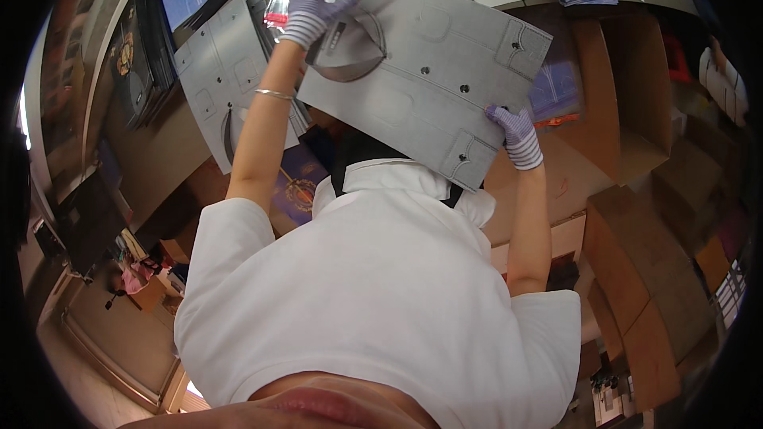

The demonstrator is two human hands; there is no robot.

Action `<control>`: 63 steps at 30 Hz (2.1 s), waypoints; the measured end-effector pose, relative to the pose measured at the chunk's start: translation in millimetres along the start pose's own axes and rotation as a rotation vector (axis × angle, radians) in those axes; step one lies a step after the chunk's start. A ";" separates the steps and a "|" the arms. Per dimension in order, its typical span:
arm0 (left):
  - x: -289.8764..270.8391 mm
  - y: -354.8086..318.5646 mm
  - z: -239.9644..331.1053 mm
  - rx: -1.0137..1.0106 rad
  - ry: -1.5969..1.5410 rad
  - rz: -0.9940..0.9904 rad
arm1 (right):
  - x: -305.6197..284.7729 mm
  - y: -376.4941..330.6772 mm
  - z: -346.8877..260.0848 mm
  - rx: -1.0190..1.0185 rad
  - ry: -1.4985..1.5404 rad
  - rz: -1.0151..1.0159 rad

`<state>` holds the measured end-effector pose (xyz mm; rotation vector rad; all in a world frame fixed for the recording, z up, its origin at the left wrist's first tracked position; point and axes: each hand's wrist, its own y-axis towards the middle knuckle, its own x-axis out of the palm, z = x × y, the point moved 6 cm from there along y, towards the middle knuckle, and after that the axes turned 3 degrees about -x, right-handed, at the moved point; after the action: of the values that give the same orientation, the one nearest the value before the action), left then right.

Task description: Packaging folded shirts into plastic bags and placing them in a box.

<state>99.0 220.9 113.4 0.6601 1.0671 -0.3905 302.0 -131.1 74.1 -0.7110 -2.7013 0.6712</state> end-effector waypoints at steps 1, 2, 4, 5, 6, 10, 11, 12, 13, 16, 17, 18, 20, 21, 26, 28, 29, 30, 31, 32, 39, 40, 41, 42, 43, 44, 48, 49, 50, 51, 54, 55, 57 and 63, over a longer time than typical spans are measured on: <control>3.5 -6.4 -1.6 -0.065 0.072 0.015 | 2.9 -1.3 2.7 0.029 -0.020 0.004; 5.1 -14.0 -9.9 -0.068 0.076 0.013 | 4.7 -2.3 5.4 0.032 -0.018 -0.001; 7.5 -33.5 -54.7 -0.379 0.058 0.141 | -0.2 -2.9 5.5 -0.012 -0.010 0.042; 3.7 -40.0 -69.9 -0.306 0.050 0.216 | 1.2 -4.2 6.6 -0.008 -0.015 0.036; -1.6 -46.1 -80.6 -0.270 0.047 0.192 | 0.0 -8.5 3.5 -0.042 0.018 0.102; -10.1 -46.8 -82.8 -0.324 -0.025 0.143 | 5.0 -19.9 -8.8 -0.059 0.114 0.176; -8.5 -45.7 -78.5 -0.339 -0.140 0.126 | 9.2 -18.8 -12.7 -0.063 0.114 0.171; -4.0 -41.0 -64.6 -0.286 -0.071 0.131 | 11.3 -20.1 -19.9 -0.112 0.067 0.172; 0.3 -35.6 -50.3 -0.344 -0.023 0.079 | 11.9 -21.4 -23.6 -0.156 0.021 0.167; 15.4 -22.4 -28.2 -0.403 0.052 0.032 | 6.5 -5.4 -18.2 -0.082 0.050 0.129; 19.1 -18.3 -26.9 -0.402 0.082 0.035 | 4.3 -0.8 -18.5 -0.083 0.047 0.129; 22.7 -15.7 -30.1 -0.403 0.081 0.036 | 6.4 3.4 -26.8 -0.143 0.022 0.126; 25.7 -13.3 -38.3 -0.345 0.055 0.025 | 9.7 14.9 -31.4 -0.202 -0.002 0.119; 24.5 -9.7 -38.1 -0.346 -0.042 0.068 | 7.1 21.3 -30.2 -0.235 0.006 0.162; 2.1 -8.1 -39.3 -0.158 0.002 0.285 | -3.5 29.7 -25.5 -0.168 0.069 0.175; -12.3 -8.5 -40.4 -0.114 0.024 0.316 | -3.4 30.3 -32.5 -0.223 -0.152 0.148; -15.7 -9.0 -43.4 -0.119 0.009 0.311 | -12.8 26.1 -19.2 -0.220 -0.148 0.146; -18.2 -6.7 -45.5 -0.122 0.013 0.317 | -23.6 17.2 -11.0 -0.408 -0.410 0.135; -12.7 -9.3 -51.5 -0.168 -0.015 0.259 | -16.0 6.3 -19.4 -0.593 -0.673 0.114; -6.5 -12.4 -57.8 -0.214 -0.044 0.202 | -14.7 1.4 -18.8 -0.595 -0.675 0.099; 19.7 -23.8 -53.1 -0.270 -0.189 0.108 | -1.6 -2.6 -17.4 -0.140 0.337 0.373; 18.4 -23.1 -50.1 -0.269 -0.190 0.106 | -3.0 0.8 -14.9 -0.124 0.389 0.392; 16.1 -22.9 -45.5 -0.243 -0.183 0.112 | -4.2 4.7 -14.4 -0.124 0.391 0.395; 13.1 -24.2 -42.3 -0.219 -0.173 0.118 | -2.3 9.0 -13.3 -0.117 0.436 0.378; 11.6 -25.1 -39.4 -0.215 -0.171 0.115 | -0.9 11.3 -12.3 -0.110 0.482 0.362; 10.6 -25.4 -35.5 -0.202 -0.177 0.115 | -1.3 11.5 -12.1 -0.109 0.487 0.364; 8.0 -26.0 -49.0 -0.345 -0.270 0.040 | -27.1 2.1 -0.7 -0.209 0.118 0.328; 7.6 -25.5 -58.4 -0.356 -0.331 0.040 | -36.5 -2.9 -4.6 -0.345 -0.227 0.271; 3.5 -20.6 -62.6 -0.357 -0.330 0.044 | -45.0 -6.2 -8.4 -0.348 -0.226 0.268; 0.8 -12.9 -61.4 -0.318 -0.268 -0.037 | -55.0 -9.5 -6.4 -0.205 -0.060 0.291; -12.7 -4.6 -63.2 -0.136 -0.224 -0.122 | -71.3 -11.7 -14.1 -0.099 0.164 0.270; -14.0 -2.4 -64.2 -0.131 -0.235 -0.174 | -69.2 -9.7 -28.5 -0.286 -0.114 0.202; -20.3 1.0 -64.7 -0.112 -0.261 -0.225 | -66.5 -0.5 -37.4 -0.472 -0.393 0.141; -37.8 11.4 -75.8 -0.231 -0.279 -0.256 | -32.1 8.1 -40.9 -0.147 -0.012 0.065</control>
<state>37.9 279.3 126.5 0.2533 0.9130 -0.5540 347.1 -126.5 100.8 -0.8359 -2.7706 0.4965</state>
